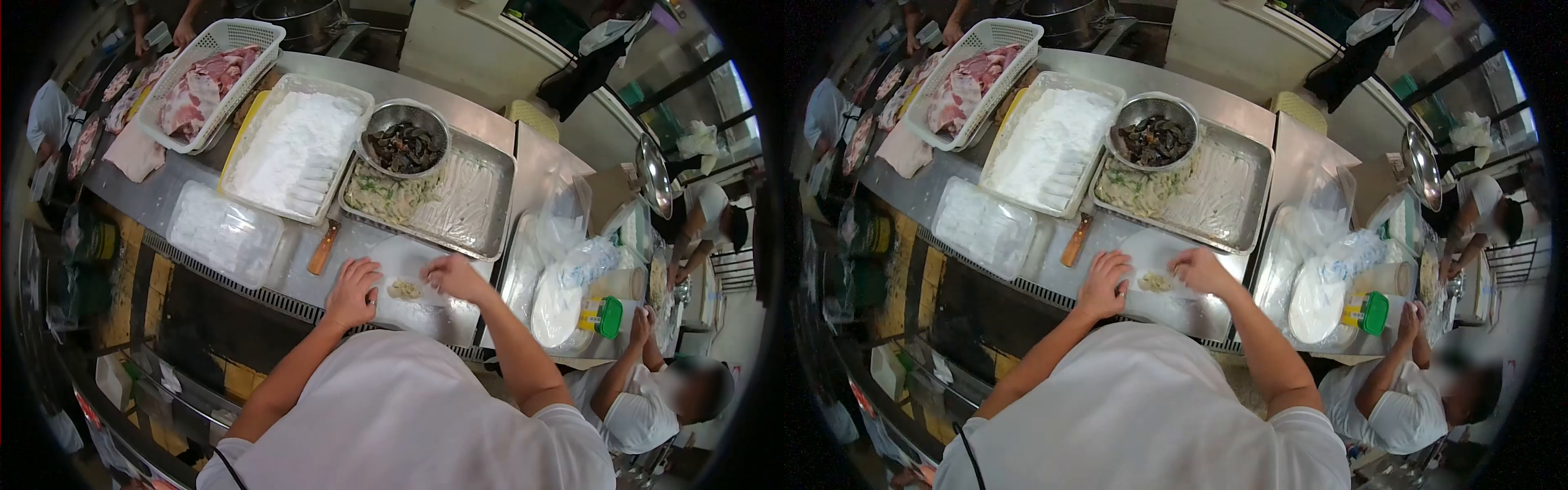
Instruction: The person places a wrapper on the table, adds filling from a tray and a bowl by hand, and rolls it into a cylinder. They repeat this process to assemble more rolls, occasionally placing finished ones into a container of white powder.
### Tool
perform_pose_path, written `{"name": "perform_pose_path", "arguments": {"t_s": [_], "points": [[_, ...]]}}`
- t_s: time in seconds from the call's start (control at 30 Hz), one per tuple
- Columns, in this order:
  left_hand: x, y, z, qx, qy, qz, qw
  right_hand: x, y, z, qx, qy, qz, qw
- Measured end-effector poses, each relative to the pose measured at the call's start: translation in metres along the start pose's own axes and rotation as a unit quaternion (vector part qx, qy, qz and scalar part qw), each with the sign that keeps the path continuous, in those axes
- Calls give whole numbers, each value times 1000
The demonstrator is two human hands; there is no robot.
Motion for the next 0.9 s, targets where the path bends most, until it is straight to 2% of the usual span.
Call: {"name": "perform_pose_path", "arguments": {"t_s": [0.13, 0.23, 0.33, 0.57, 0.77, 0.9], "points": [[1, 0, 0, -1, 3, 2, 1000, 7, 40, 25, 211, -10, 109, 971], [1, 0, -1, -6, 6, 5, 1000, 18, 38, 27, 174, -12, 152, 973], [1, 0, -1, -8, 11, 1, 1000, 17, 39, 47, 108, -15, 148, 983], [2, -1, -1, -9, 13, 0, 1000, 32, 43, 22, 200, -34, 198, 959], [1, -1, -1, -7, 1, -5, 1000, 54, -4, -52, 117, -82, 289, 947], [2, 1, -1, -26, -5, -14, 1000, 26, -55, -95, 73, -114, 302, 944]]}}
Point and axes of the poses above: each hand's wrist, its own x-axis away from the middle knuckle, its own y-axis out of the palm, z = x × y, the point moved 6 cm from there along -x, towards the middle knuckle, and after that the axes turned 10 degrees about -z, right-handed, at the moved point
